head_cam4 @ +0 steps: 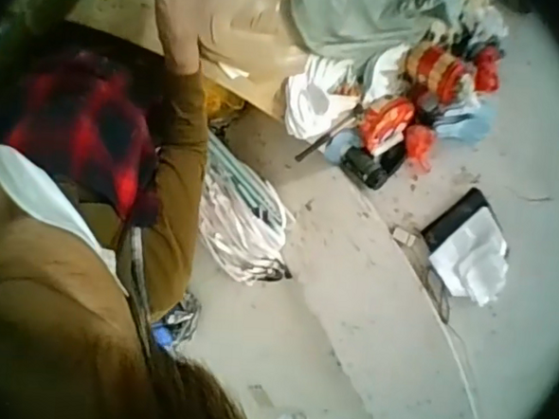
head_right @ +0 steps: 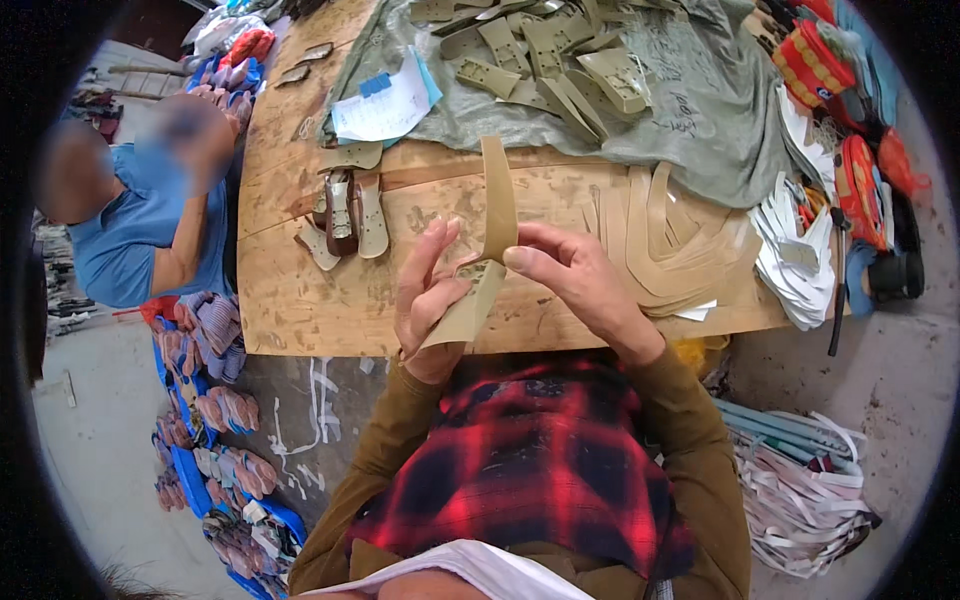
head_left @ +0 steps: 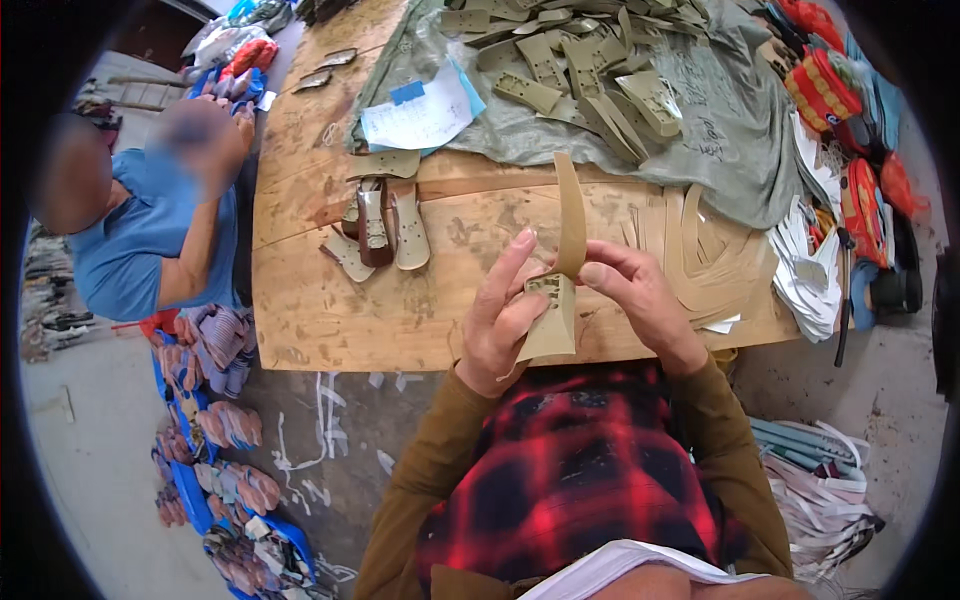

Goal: The person repeatedly picks up small beige leather-like shoe parts from a pile on a wooden table, folds them, and places them into a brown shoe last. The person handles the parts one at a time, manipulating them with both hands to fit them into the mold.

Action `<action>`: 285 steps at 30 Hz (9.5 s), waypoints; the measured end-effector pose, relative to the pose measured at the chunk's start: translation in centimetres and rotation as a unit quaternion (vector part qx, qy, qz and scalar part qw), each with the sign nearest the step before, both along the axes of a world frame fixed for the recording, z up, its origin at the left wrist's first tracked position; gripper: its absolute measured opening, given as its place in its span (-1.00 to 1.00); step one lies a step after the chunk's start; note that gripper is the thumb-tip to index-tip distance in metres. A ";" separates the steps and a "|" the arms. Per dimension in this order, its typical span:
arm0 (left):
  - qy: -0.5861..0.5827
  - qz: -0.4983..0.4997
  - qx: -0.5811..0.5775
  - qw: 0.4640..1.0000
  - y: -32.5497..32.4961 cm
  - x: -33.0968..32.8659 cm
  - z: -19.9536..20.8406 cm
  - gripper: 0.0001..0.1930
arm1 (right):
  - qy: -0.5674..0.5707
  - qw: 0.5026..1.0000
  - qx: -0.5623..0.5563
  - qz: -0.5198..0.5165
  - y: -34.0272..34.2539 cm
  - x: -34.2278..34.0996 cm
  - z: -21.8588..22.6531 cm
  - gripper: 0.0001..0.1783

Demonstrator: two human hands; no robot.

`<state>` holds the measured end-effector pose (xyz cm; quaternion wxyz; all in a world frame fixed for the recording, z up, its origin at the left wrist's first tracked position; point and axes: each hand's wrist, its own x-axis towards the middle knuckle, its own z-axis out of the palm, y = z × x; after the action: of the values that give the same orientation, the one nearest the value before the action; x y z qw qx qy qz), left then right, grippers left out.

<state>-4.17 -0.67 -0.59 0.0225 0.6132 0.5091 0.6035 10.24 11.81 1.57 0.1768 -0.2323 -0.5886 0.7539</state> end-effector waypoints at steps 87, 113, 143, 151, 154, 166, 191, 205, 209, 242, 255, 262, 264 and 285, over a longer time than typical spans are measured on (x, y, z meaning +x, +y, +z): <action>0.189 0.111 -0.177 0.959 0.2 1.8 -1.6 -0.68 | -0.025 0.980 0.116 -0.157 -3.2 2.1 0.7 -0.65; -0.198 -0.132 -0.475 0.847 -0.1 1.1 0.7 -0.73 | -0.043 0.997 -0.046 0.034 0.6 2.5 -3.2 -0.78; 0.065 0.184 -0.302 0.933 -0.8 -6.4 1.9 -0.56 | -0.253 0.800 0.496 -0.222 1.7 11.1 -2.7 -0.79; -0.442 -0.234 -0.336 0.798 2.2 5.1 -3.0 -0.60 | -0.198 0.888 0.357 -0.211 2.7 10.3 0.6 -0.86; -0.519 -0.264 -0.329 0.743 3.5 6.4 -2.6 -0.63 | -0.187 0.947 0.257 -0.043 3.2 7.8 3.5 -0.86; -0.666 -0.140 -0.193 0.706 0.3 -0.7 0.1 -0.71 | -0.295 0.651 0.676 -0.181 20.8 -2.4 -3.2 -0.66; -0.813 -0.207 -0.088 0.537 0.9 -0.6 0.0 -0.62 | 0.029 0.982 0.118 -0.147 9.5 1.3 1.7 -0.70; -0.809 -0.246 -0.111 0.523 1.7 1.0 1.0 -0.60 | 0.086 0.984 0.006 -0.153 1.8 2.0 2.6 -0.81; -0.806 -0.246 -0.102 0.528 2.2 1.2 1.1 -0.59 | 0.052 0.976 0.072 -0.198 2.6 2.5 3.3 -0.80; -0.776 -0.227 -0.173 0.563 1.3 3.5 0.5 -0.56 | -0.036 0.879 0.475 -0.014 1.4 1.8 1.3 -0.65; -0.707 -0.242 -0.182 0.639 1.7 3.3 0.8 -0.53 | -0.042 0.917 0.396 -0.032 1.5 2.0 1.4 -0.69; -0.605 -0.208 -0.239 0.730 2.8 1.7 1.0 -0.52 | 0.032 0.837 0.543 -0.059 1.6 2.9 0.7 -0.68; -0.519 -0.106 -0.282 0.800 3.1 0.8 3.5 -0.60 | 0.023 0.788 0.610 -0.081 1.1 3.1 1.7 -0.69; -0.076 0.070 -0.270 0.957 -0.1 2.8 6.9 -0.79 | 0.002 0.737 0.670 -0.087 -0.6 2.7 0.9 -0.72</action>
<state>-1.40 -0.77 6.33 0.1836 0.4995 0.6916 0.4884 12.96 11.26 2.49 0.3528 -0.1028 -0.9184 0.1468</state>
